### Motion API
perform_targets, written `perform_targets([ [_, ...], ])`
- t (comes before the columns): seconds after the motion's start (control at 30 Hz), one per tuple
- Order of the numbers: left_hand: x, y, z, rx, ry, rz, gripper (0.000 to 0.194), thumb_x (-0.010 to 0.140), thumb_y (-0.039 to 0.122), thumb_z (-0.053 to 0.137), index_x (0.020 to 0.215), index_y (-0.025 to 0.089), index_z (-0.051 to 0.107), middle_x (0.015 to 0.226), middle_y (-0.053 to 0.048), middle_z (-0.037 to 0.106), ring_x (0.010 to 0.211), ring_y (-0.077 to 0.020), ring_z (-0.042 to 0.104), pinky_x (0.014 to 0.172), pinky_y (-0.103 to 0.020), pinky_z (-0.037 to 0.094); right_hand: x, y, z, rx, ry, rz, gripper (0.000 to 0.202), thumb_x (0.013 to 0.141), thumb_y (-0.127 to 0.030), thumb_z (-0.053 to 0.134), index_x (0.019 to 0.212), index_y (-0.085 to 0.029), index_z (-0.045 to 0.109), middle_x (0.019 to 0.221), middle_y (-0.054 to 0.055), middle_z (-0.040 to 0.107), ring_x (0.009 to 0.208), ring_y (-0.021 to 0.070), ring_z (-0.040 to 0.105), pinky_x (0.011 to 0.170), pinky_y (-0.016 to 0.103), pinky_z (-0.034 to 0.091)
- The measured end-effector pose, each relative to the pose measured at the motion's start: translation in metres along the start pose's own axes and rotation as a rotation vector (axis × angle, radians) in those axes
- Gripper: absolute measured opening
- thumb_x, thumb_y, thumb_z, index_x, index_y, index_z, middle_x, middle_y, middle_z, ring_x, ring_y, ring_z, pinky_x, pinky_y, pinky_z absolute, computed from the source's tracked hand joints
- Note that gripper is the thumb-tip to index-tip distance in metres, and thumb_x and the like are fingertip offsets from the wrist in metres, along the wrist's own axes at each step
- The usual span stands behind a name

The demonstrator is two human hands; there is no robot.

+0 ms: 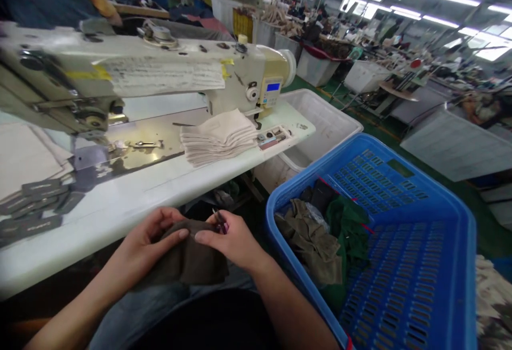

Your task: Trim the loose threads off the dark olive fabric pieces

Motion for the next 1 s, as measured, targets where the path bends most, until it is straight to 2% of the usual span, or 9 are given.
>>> perform_targets([
  [0.1,0.001,0.022,0.002,0.27,0.107,0.274,0.02,0.082,0.041,0.068,0.089,0.024,0.064,0.113,-0.008,0.071,0.109,-0.0274,0.066,0.098,-0.045,0.051,0.001,0.02,-0.01,0.217,0.028,0.132,0.043,0.065,-0.048,0.085,0.081,-0.018,0.058,0.061,-0.008,0.047,0.049,0.0056,0.034,0.046,0.02,0.026],
  [0.2,-0.004,0.026,0.02,0.431,-0.043,0.376,0.026,0.082,0.043,0.071,0.102,0.027,0.067,0.12,-0.007,0.069,0.113,-0.0269,0.065,0.099,-0.042,0.052,0.002,0.033,-0.011,0.298,0.0,0.208,0.046,0.065,-0.052,0.085,0.086,-0.019,0.06,0.055,-0.011,0.04,0.043,0.0038,0.022,0.041,0.02,0.015],
  [0.3,-0.008,0.008,0.023,0.492,-0.145,0.269,0.028,0.085,0.046,0.067,0.105,0.027,0.065,0.104,-0.004,0.073,0.096,-0.0244,0.07,0.085,-0.035,0.057,0.01,0.043,-0.007,0.239,-0.012,0.17,0.035,0.072,-0.044,0.081,0.088,-0.018,0.064,0.059,-0.009,0.048,0.047,0.0059,0.036,0.045,0.019,0.028],
  [0.4,-0.014,-0.017,0.013,0.541,-0.159,0.167,0.022,0.086,0.044,0.063,0.098,0.025,0.068,0.098,-0.004,0.074,0.092,-0.0246,0.071,0.083,-0.035,0.057,0.024,0.052,0.008,0.054,-0.004,0.032,0.012,0.08,-0.027,0.073,0.085,-0.018,0.067,0.075,-0.003,0.065,0.069,0.0119,0.059,0.066,0.023,0.047],
  [0.53,-0.02,-0.06,-0.007,0.517,-0.152,-0.006,0.024,0.085,0.042,0.057,0.096,0.024,0.069,0.095,-0.005,0.076,0.089,-0.0247,0.072,0.083,-0.036,0.057,0.032,0.059,0.035,-0.438,0.0,-0.188,0.007,0.087,-0.018,0.065,0.086,-0.021,0.071,0.102,0.002,0.072,0.092,0.0159,0.067,0.079,0.025,0.05],
  [0.63,-0.027,-0.078,-0.019,0.547,-0.126,-0.078,0.025,0.085,0.042,0.055,0.095,0.023,0.068,0.091,-0.006,0.075,0.084,-0.0256,0.072,0.078,-0.038,0.059,0.029,0.058,0.054,-0.8,-0.061,-0.32,0.005,0.088,-0.021,0.067,0.089,-0.023,0.072,0.12,0.004,0.068,0.094,0.0163,0.067,0.074,0.025,0.049],
  [0.7,-0.032,-0.066,-0.024,0.68,-0.04,0.033,0.024,0.084,0.042,0.056,0.091,0.022,0.069,0.1,-0.01,0.073,0.094,-0.0302,0.07,0.085,-0.045,0.057,0.026,0.056,0.06,-0.875,-0.106,-0.354,0.006,0.088,-0.021,0.066,0.091,-0.023,0.071,0.115,0.004,0.069,0.091,0.0166,0.068,0.07,0.024,0.048],
  [0.8,-0.045,-0.036,-0.021,0.881,0.068,0.223,0.025,0.088,0.041,0.056,0.092,0.022,0.072,0.111,-0.015,0.069,0.102,-0.0357,0.065,0.089,-0.053,0.053,0.025,0.051,0.056,-0.797,-0.079,-0.306,0.008,0.09,-0.022,0.065,0.098,-0.024,0.066,0.096,0.001,0.072,0.086,0.0172,0.068,0.07,0.025,0.047],
  [1.0,-0.055,-0.024,-0.011,0.786,0.062,0.349,0.022,0.09,0.038,0.059,0.101,0.021,0.068,0.114,-0.013,0.068,0.104,-0.0307,0.066,0.091,-0.046,0.055,0.031,0.054,0.049,-0.399,-0.09,-0.137,0.005,0.091,-0.025,0.062,0.092,-0.023,0.058,0.082,-0.003,0.066,0.078,0.0145,0.064,0.07,0.025,0.047],
])
Point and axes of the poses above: each hand's wrist, its own x-axis towards the middle knuckle, its own z-axis out of the palm, y = z × x, the point moved 9 cm from there along x, towards the middle knuckle
